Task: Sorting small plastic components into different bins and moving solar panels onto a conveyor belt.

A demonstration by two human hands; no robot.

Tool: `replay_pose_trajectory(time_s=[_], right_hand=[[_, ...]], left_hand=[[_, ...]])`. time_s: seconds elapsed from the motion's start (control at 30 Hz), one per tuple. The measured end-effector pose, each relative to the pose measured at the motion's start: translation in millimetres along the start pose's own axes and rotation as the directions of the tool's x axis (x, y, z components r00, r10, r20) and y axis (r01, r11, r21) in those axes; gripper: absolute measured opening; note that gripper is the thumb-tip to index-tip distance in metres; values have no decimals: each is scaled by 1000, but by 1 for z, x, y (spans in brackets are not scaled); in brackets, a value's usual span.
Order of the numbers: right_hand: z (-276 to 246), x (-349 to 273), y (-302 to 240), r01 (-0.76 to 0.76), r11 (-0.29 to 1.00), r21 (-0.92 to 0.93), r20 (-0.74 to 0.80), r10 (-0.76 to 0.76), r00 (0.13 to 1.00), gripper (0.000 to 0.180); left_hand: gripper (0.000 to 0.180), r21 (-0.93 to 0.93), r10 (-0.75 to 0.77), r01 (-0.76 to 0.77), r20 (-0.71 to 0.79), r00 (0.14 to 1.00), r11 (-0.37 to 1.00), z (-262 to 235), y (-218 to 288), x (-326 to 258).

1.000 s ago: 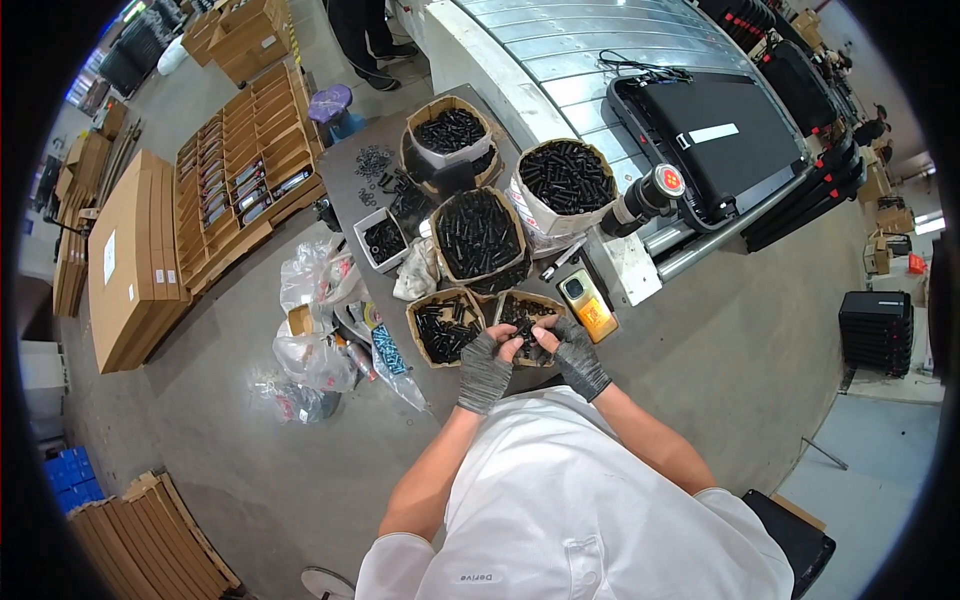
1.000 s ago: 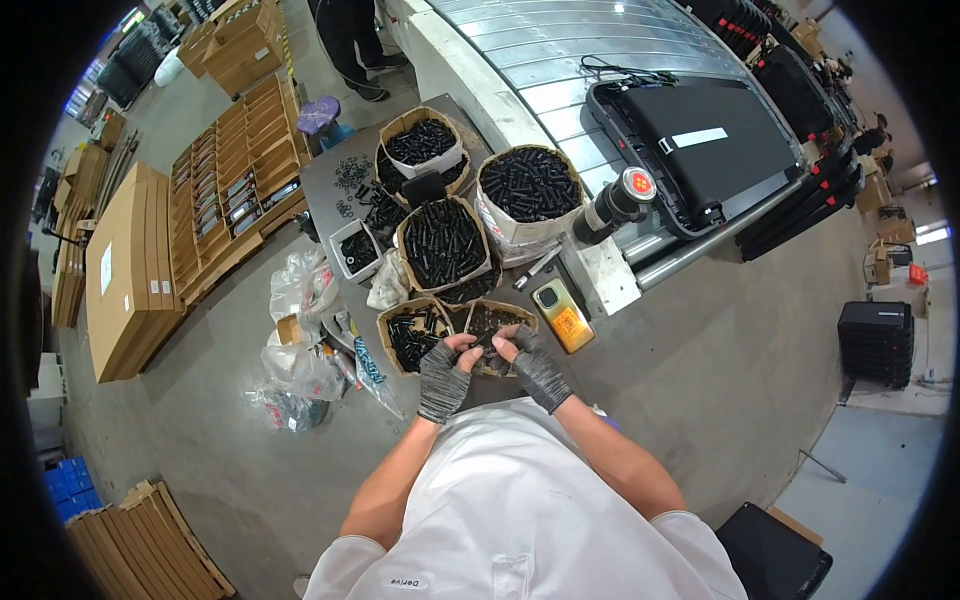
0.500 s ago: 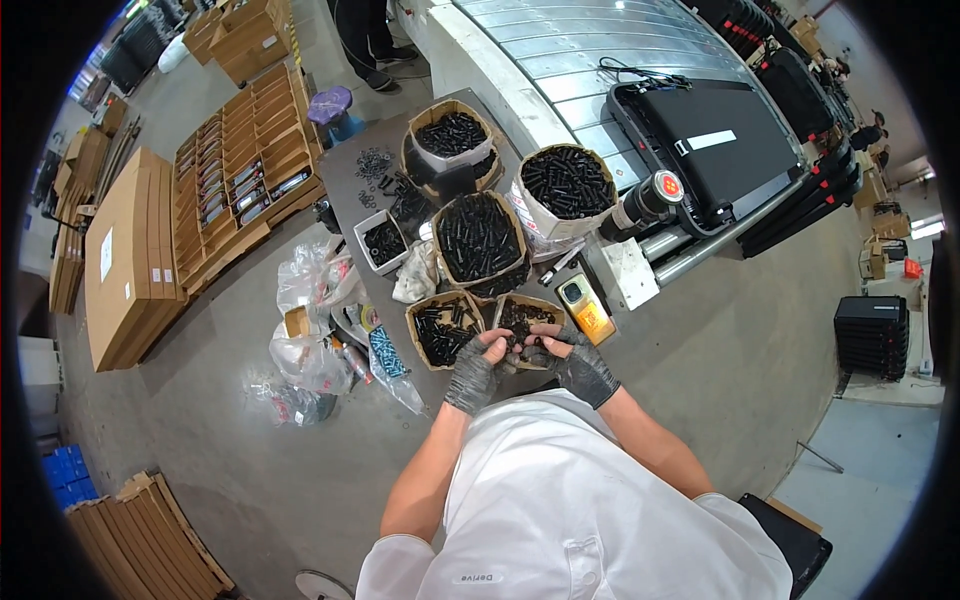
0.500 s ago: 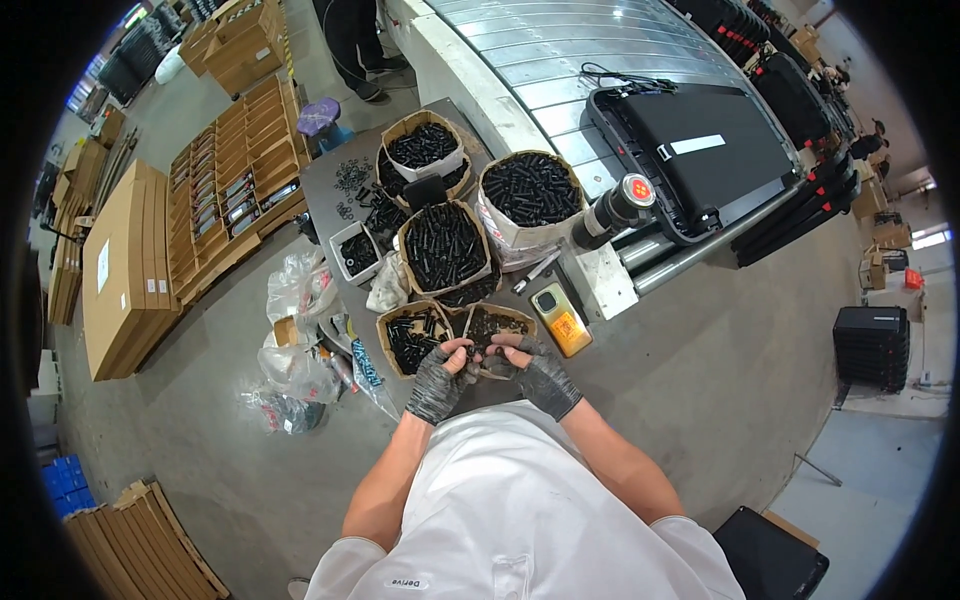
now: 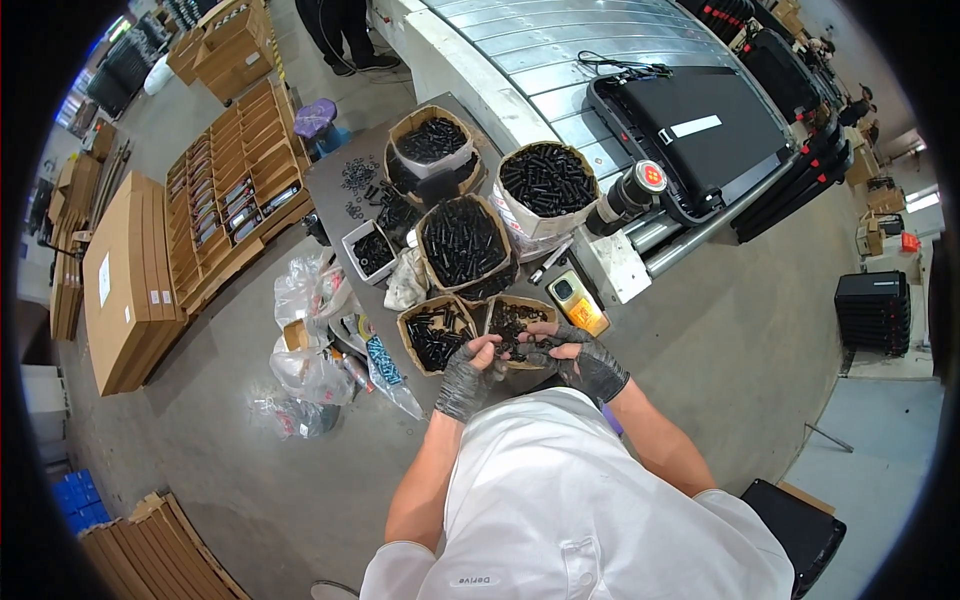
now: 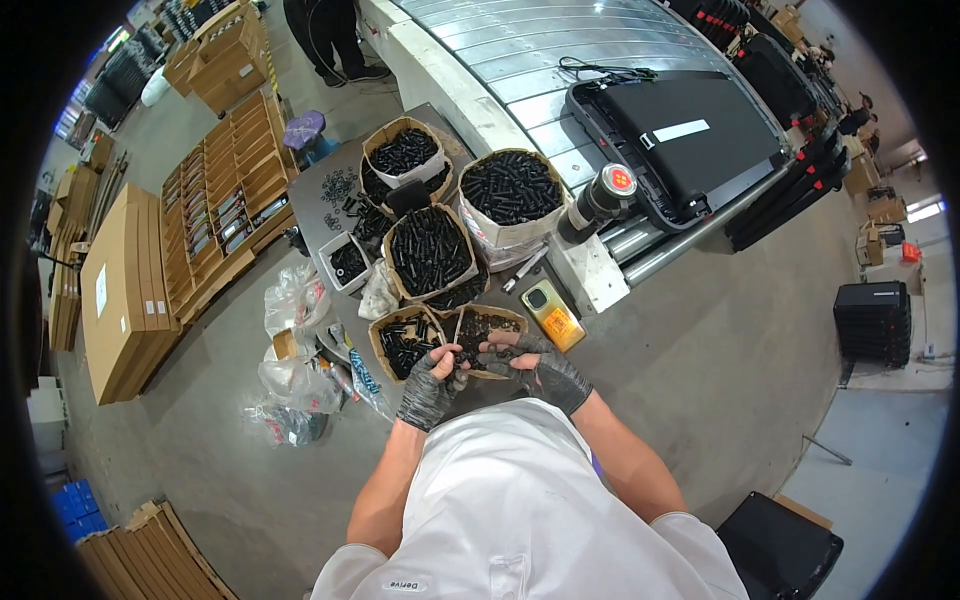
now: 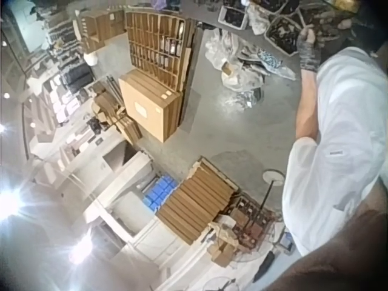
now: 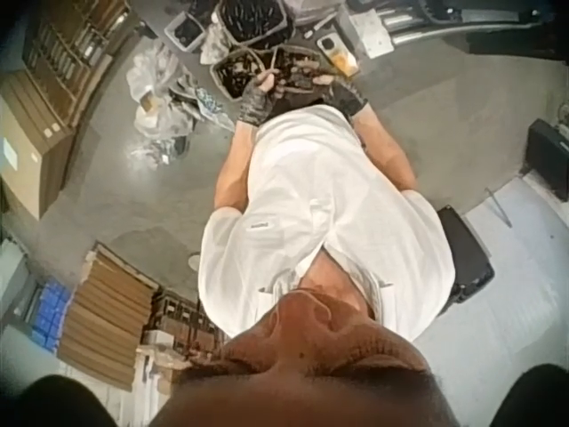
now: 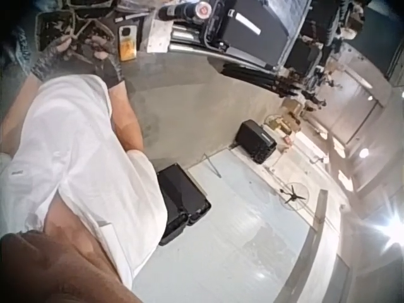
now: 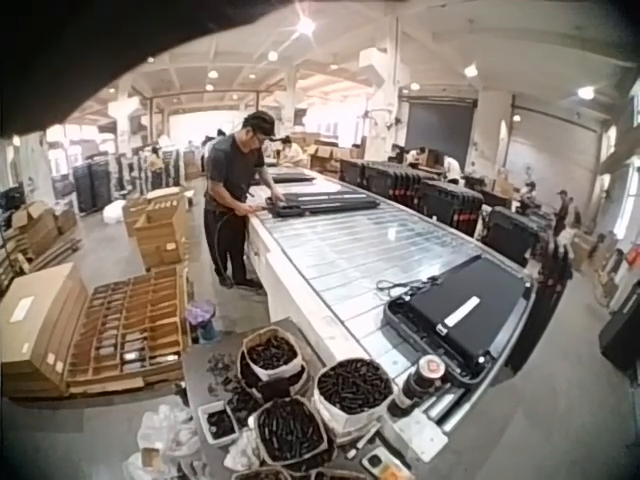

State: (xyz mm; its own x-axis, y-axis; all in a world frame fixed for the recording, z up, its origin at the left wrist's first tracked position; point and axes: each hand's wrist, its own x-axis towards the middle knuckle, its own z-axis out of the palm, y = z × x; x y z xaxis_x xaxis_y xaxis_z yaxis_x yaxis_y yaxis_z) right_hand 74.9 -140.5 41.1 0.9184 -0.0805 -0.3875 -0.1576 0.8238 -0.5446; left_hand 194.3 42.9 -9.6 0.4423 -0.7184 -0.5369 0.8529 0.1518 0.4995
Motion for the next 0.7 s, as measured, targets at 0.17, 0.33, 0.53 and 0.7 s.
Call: replay_pose_trajectory(time_s=[0.17, 0.33, 0.53, 0.7], right_hand=[[-5, -3, 0, -24, 994, -106, -43, 20, 999, 46], [-9, -4, 1, -4, 964, -265, -75, -16, 997, 41], [-9, 0, 2, 25, 881, -473, -105, -85, 991, 34], [-9, 2, 0, 28, 836, -547, -126, -116, 985, 31]], left_hand=[[23, -28, -49, 49, 18, 999, 998, 2, -1, -1], [29, 14, -32, 32, 27, 999, 999, 3, -2, 1], [29, 26, -43, 42, 33, 999, 999, 2, -1, 2], [28, 38, -40, 39, 25, 999, 998, 4, 0, 1]])
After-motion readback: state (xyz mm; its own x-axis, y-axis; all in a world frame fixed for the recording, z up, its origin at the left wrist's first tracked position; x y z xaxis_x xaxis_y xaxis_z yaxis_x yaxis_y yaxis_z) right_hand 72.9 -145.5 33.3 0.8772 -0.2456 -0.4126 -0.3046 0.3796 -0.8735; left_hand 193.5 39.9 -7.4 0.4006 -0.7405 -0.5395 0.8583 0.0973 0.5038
